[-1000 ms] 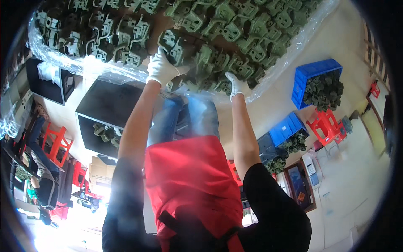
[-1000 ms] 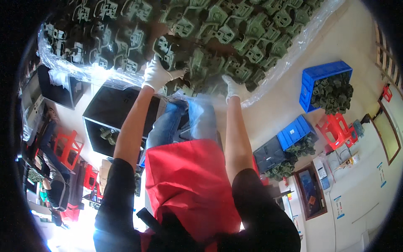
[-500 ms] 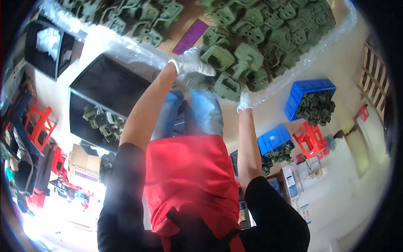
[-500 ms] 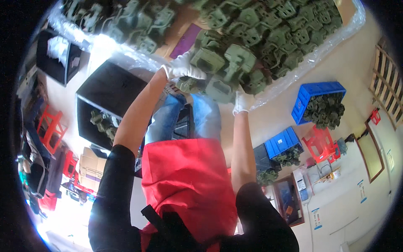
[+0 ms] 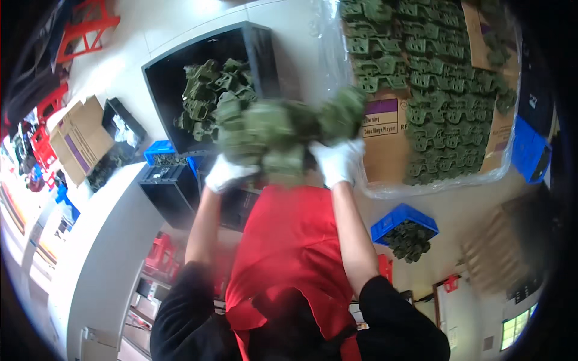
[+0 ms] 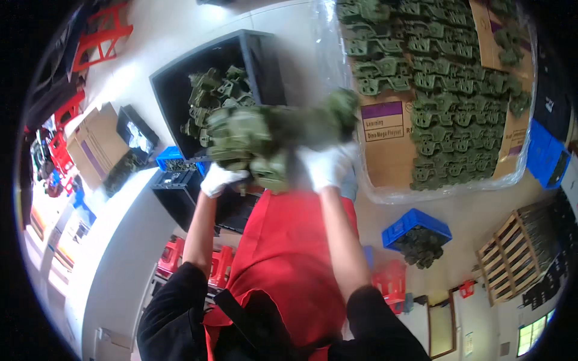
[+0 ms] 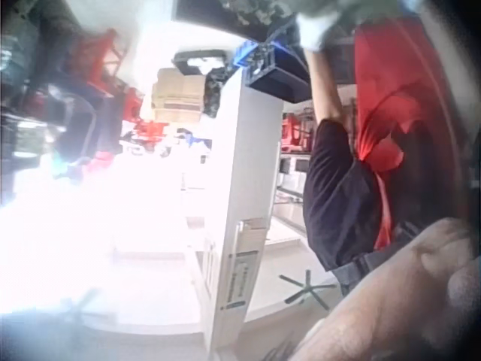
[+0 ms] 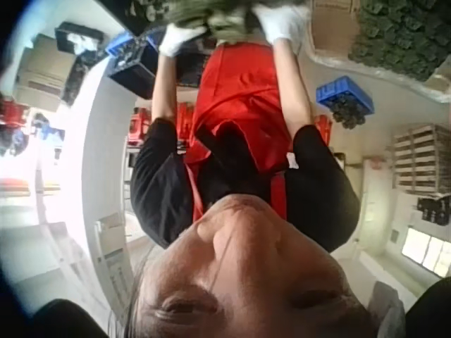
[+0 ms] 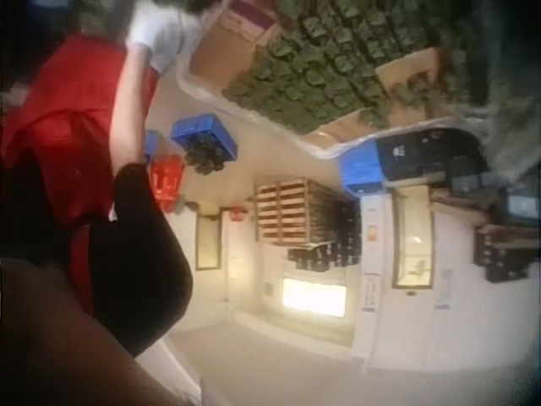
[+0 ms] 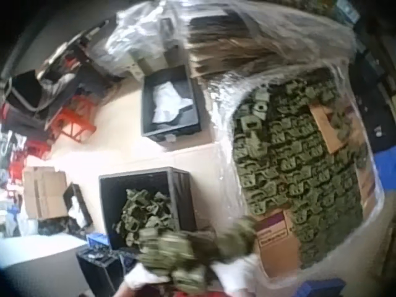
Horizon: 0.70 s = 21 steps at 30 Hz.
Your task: The person repeatedly picks up handfuls of green plastic parts from a large cardboard box and places them into black plastic crates. The person also handles cardboard pieces, moving them aside or stacking them. The task involves continuous manual sorting and transfer of items within a warehouse environment.
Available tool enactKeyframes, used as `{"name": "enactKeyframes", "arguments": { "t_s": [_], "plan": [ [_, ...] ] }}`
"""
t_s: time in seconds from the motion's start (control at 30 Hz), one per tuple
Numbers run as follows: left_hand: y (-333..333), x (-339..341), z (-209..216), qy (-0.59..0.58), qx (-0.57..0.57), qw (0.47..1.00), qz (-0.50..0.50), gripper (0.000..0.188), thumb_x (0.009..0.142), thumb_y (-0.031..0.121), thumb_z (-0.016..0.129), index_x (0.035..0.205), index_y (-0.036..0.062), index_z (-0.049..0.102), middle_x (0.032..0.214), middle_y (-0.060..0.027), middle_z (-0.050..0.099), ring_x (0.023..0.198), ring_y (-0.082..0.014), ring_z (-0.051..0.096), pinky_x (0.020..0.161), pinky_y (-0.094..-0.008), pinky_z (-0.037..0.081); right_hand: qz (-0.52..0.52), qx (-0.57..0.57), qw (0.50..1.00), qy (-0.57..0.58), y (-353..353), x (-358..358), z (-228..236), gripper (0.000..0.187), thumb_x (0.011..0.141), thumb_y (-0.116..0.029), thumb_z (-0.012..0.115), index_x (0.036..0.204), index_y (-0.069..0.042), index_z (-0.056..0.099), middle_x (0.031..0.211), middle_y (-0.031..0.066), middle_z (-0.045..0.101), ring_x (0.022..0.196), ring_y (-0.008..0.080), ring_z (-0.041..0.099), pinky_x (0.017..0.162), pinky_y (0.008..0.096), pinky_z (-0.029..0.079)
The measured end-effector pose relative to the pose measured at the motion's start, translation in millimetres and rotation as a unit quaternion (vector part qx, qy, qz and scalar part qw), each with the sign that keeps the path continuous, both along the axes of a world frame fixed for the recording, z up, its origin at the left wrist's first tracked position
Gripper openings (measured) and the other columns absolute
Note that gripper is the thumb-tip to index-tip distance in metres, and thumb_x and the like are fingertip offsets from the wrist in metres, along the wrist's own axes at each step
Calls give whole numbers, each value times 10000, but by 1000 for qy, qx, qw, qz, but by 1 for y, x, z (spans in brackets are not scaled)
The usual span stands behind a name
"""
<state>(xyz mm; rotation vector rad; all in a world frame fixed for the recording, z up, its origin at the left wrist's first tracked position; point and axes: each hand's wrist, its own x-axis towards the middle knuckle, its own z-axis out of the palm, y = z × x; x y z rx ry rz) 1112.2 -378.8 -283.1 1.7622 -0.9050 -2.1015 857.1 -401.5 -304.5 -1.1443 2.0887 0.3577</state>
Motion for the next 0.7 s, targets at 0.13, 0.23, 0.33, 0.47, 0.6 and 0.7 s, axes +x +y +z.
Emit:
{"name": "enactKeyframes", "arguments": {
  "t_s": [0.13, 0.23, 0.33, 0.47, 0.6, 0.7],
  "plan": [
    [58, 128, -11, -23, -6, 973, 228, 611, 710, 194, 730, 1245, 45, 477, 1190, -60, 538, 1066, -183, 525, 926, -345, 439, 157, -23, 984, -77, -56, 144, -2, 716, 565, -581, 719, 1062, -71, 648, 1152, 210, 531, 1029, 305, 519, 919, 378, 406],
    [37, 176, -15, -4, -70, 959, 274, 685, 758, 293, 702, 1314, 43, 390, 1222, -75, 500, 1104, -195, 497, 953, -362, 406, 173, 126, 971, -103, -106, 223, -11, 734, 617, -620, 667, 1109, -77, 636, 1240, 157, 520, 1131, 280, 477, 956, 341, 395],
    [8, 227, -59, -204, 65, 958, 189, 535, 780, 266, 680, 1230, 37, 502, 1091, -76, 591, 989, -185, 557, 870, -330, 452, 186, 145, 965, -111, -123, 262, -43, 686, 682, -613, 616, 1112, -78, 635, 1284, 151, 498, 1180, 285, 449, 949, 323, 402],
    [-15, 272, -146, -296, -9, 935, 195, 473, 791, 209, 692, 1205, 40, 535, 1047, -70, 627, 891, -174, 588, 760, -297, 485, 189, 36, 973, -129, -112, 256, -57, 599, 705, -559, 593, 1081, -94, 640, 1088, 128, 602, 1097, 301, 531, 908, 361, 450],
    [-34, 206, -141, -397, -56, 891, 212, 509, 773, 230, 639, 1246, 80, 523, 1124, -167, 597, 987, -244, 584, 854, -323, 462, 122, 25, 940, -318, -54, 174, -94, 512, 748, -469, 570, 1083, -85, 628, 1093, 174, 599, 1037, 336, 567, 922, 370, 442],
    [-19, 144, -151, -736, -185, 651, 12, 518, 735, 331, 589, 1197, 100, 549, 1169, -256, 524, 1055, -390, 530, 889, -470, 431, 3, 42, 943, -331, 7, 80, -113, 418, 784, -394, 540, 998, -52, 653, 1049, 171, 627, 978, 322, 597, 854, 394, 457]
  ]
}}
